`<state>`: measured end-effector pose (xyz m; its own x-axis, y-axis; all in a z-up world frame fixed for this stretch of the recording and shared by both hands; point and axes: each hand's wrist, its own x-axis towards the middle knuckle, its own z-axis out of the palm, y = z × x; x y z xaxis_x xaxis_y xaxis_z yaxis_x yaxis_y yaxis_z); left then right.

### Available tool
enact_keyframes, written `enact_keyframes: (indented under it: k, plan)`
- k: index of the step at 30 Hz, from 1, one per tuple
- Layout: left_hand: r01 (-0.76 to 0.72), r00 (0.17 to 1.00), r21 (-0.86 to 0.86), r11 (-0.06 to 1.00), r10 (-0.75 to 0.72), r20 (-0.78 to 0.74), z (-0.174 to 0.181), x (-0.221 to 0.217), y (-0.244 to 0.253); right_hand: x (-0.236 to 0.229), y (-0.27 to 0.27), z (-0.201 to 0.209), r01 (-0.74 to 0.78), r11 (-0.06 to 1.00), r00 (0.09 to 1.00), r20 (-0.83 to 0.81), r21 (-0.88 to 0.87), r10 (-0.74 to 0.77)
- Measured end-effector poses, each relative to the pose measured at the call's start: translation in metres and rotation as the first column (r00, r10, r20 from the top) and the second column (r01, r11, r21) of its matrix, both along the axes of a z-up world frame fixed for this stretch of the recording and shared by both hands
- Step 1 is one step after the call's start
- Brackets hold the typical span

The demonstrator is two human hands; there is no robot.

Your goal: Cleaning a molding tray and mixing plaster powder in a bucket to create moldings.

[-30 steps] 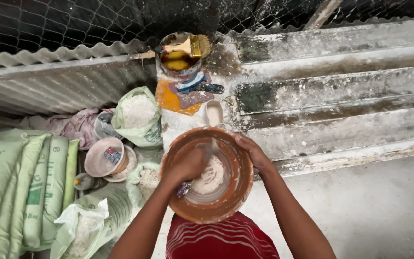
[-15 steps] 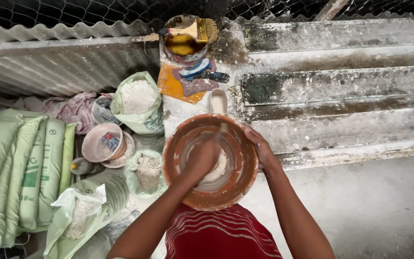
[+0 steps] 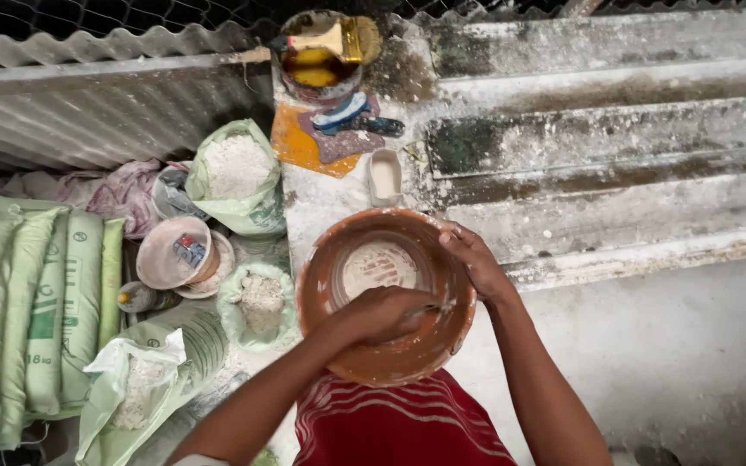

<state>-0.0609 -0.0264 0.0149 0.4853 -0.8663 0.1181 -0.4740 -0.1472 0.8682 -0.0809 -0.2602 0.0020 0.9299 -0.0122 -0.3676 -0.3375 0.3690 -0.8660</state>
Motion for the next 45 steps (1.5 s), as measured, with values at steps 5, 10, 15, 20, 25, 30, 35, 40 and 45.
enact_keyframes:
  k: [5, 10, 15, 20, 25, 30, 35, 40, 45]
  plan:
    - [-0.045, 0.996, 0.136, 0.99, 0.054, -0.069, 0.025, 0.012, 0.007, -0.009, 0.006, 0.013, -0.037, 0.99, 0.999, 0.005, -0.134, 0.038]
    - [0.017, 0.968, 0.341, 0.94, 0.07, -0.241, 0.027, -0.009, 0.006, -0.007, 0.01, 0.018, -0.007, 0.988, 0.999, 0.037, -0.155, 0.012]
    - [0.192, 0.979, 0.379, 0.905, -0.152, -0.132, 0.038, 0.003, 0.01, -0.001, 0.009, 0.018, -0.072, 0.979, 0.995, 0.056, -0.19, 0.084]
    - [-0.341, 0.939, 0.335, 0.879, 0.337, 0.07, 0.011, -0.004, -0.014, 0.009, 0.015, 0.02, -0.102, 0.979, 0.991, 0.064, -0.177, 0.115]
    - [-0.177, 0.979, 0.329, 0.928, 0.131, 0.155, 0.012, -0.015, -0.019, 0.015, 0.016, 0.025, -0.155, 0.968, 0.982, 0.08, -0.199, 0.173]
    - [-0.018, 0.976, 0.545, 0.838, -0.104, 0.192, 0.027, 0.012, -0.009, 0.021, 0.028, 0.041, -0.24, 0.941, 0.964, 0.053, -0.237, 0.259]
    - [-0.107, 0.937, 0.537, 0.837, -0.095, 0.336, 0.011, -0.003, -0.026, 0.024, 0.023, 0.027, -0.245, 0.939, 0.964, 0.041, -0.241, 0.262]
    - [0.176, 0.857, 0.493, 0.852, -0.379, 0.35, 0.013, 0.012, -0.02, 0.027, 0.024, 0.033, -0.269, 0.926, 0.952, 0.075, -0.265, 0.298]
    - [0.104, 0.876, 0.772, 0.627, -0.426, 0.227, 0.03, 0.0, -0.028, 0.027, 0.022, 0.028, -0.236, 0.943, 0.97, 0.007, -0.236, 0.244]
